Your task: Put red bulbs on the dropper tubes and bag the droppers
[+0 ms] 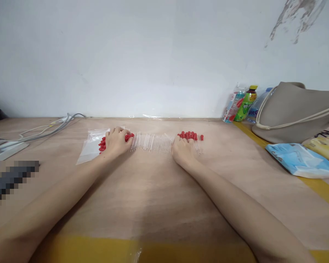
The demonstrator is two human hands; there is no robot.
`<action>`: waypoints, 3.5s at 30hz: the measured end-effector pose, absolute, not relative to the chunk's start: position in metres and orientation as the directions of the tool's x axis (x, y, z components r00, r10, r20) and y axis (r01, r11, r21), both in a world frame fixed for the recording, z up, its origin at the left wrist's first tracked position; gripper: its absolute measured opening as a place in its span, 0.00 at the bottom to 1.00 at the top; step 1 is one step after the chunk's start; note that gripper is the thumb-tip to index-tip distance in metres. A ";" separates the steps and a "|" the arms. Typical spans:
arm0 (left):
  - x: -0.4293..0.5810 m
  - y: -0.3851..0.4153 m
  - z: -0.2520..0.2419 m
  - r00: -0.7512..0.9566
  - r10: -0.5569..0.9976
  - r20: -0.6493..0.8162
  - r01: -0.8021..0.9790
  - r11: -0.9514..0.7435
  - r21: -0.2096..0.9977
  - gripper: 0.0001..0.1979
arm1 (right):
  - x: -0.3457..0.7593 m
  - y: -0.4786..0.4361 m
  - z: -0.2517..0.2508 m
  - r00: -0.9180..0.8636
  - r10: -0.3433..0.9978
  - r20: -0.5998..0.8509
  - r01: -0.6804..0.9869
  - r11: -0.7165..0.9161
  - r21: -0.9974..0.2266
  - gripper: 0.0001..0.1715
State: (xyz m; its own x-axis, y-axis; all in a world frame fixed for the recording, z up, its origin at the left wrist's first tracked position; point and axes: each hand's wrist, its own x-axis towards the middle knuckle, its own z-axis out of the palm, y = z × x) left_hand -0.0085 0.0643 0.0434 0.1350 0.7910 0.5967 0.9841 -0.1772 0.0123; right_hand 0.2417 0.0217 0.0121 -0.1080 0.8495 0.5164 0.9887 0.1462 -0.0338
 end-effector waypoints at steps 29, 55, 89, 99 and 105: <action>0.017 0.020 0.007 0.445 0.729 0.520 0.689 -0.650 0.321 0.07 | 0.251 -0.004 -0.002 -0.309 0.731 0.609 0.795 0.549 -0.257 0.08; 0.028 0.015 0.010 0.574 0.655 0.492 0.499 -0.756 0.424 0.07 | 0.242 -0.014 -0.003 -0.396 0.665 0.633 0.748 0.634 -0.198 0.13; 0.024 0.013 0.004 0.689 0.477 0.546 0.433 -0.874 0.218 0.08 | 0.242 -0.016 0.001 -0.531 0.621 0.576 0.728 0.682 -0.065 0.15; 0.025 0.013 0.005 0.737 0.426 0.526 0.379 -0.903 0.201 0.08 | 0.232 -0.015 -0.001 -0.580 0.605 0.546 0.706 0.707 -0.034 0.17; 0.025 0.014 0.004 0.747 0.442 0.497 0.394 -0.896 0.204 0.08 | 0.227 -0.016 0.003 -0.600 0.620 0.506 0.713 0.701 -0.013 0.17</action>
